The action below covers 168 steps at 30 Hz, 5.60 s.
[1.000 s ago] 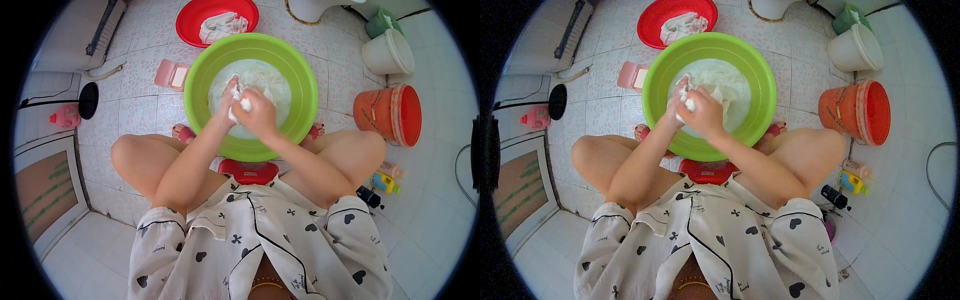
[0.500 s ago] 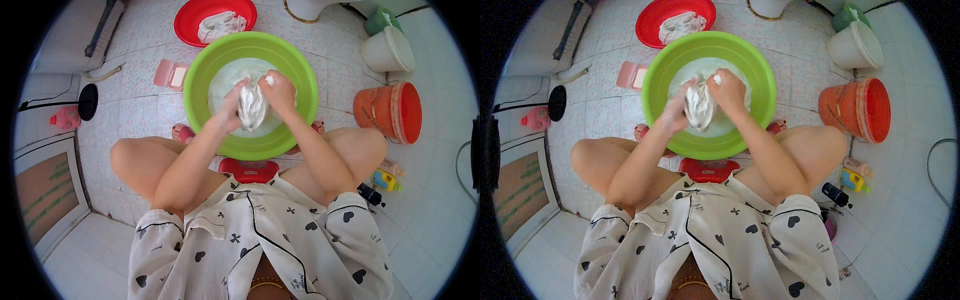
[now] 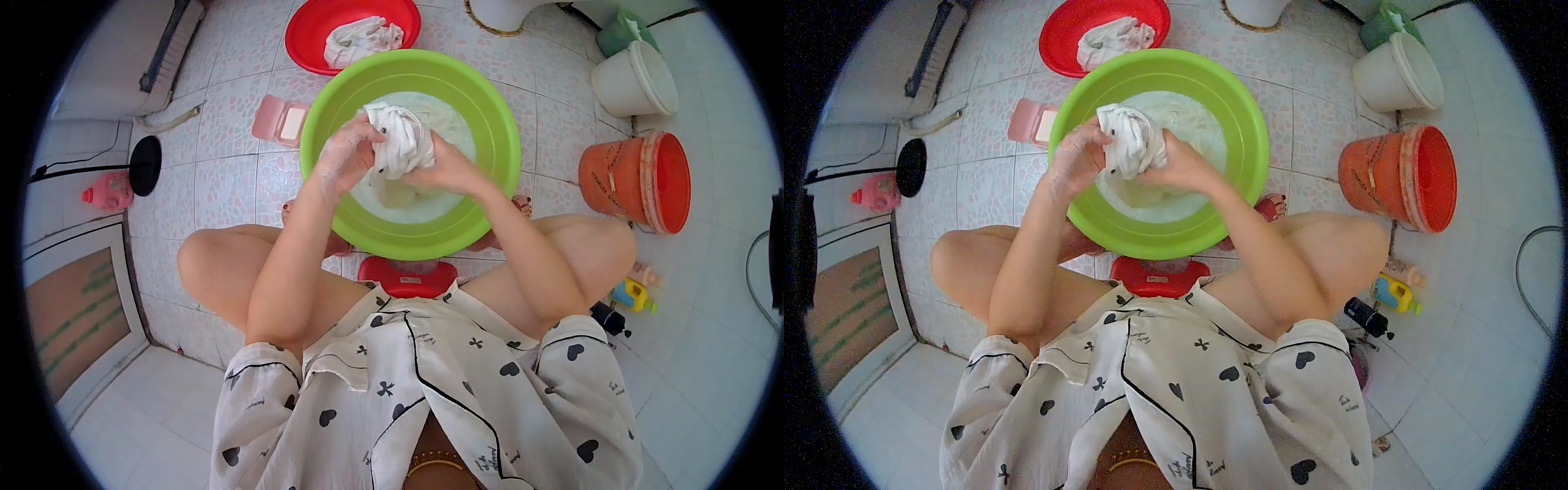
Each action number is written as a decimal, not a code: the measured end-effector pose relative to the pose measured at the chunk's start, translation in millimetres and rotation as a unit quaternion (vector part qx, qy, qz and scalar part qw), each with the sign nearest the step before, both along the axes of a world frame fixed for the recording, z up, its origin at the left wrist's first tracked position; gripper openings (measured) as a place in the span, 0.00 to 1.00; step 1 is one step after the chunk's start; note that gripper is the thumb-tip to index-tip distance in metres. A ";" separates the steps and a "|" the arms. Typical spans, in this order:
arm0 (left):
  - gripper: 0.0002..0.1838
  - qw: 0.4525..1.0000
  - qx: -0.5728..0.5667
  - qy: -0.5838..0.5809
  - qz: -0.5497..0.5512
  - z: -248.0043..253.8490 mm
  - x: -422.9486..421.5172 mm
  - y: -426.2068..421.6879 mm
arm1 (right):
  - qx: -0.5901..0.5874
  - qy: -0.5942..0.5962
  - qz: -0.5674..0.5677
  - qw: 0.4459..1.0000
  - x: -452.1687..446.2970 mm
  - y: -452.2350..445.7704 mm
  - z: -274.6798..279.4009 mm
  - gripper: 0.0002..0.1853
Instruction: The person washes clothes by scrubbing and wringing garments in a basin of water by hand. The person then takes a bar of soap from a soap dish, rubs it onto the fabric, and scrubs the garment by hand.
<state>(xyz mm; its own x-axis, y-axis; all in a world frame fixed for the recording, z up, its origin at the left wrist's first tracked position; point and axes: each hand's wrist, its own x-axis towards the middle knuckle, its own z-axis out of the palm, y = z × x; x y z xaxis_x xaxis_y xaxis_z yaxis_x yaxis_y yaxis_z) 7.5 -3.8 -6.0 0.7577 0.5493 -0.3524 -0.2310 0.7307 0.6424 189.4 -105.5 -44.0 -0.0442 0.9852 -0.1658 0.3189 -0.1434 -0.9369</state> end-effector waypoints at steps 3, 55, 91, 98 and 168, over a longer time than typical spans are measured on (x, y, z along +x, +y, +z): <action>0.31 0.999 0.034 0.040 0.009 3.7 1.8 -2.3 | -0.054 0.073 -0.018 0.996 8.2 4.3 5.3 0.26; 0.41 0.978 0.013 0.120 -0.170 27.9 -50.4 -11.5 | -0.278 0.297 -0.105 0.907 54.1 -37.8 98.6 0.33; 0.43 0.499 0.580 0.549 -0.336 -261.5 53.8 33.4 | -0.248 0.297 -0.380 0.840 38.5 -16.7 54.5 0.25; 0.27 0.547 0.574 0.533 -0.294 -267.4 32.2 8.2 | -0.193 0.361 -0.366 0.836 26.9 -3.7 76.2 0.24; 0.35 0.916 0.138 0.372 -0.052 -226.1 18.9 41.0 | -0.274 0.159 -0.389 0.865 43.8 10.9 -166.5 0.33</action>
<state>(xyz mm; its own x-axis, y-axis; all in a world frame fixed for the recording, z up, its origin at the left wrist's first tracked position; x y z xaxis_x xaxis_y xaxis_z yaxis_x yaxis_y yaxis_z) 26.5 37.2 -232.0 0.4169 0.6339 -0.6514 0.4084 0.5096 0.7573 233.2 -94.5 -210.6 0.4674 0.5148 -0.7187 -0.3347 -0.6494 -0.6828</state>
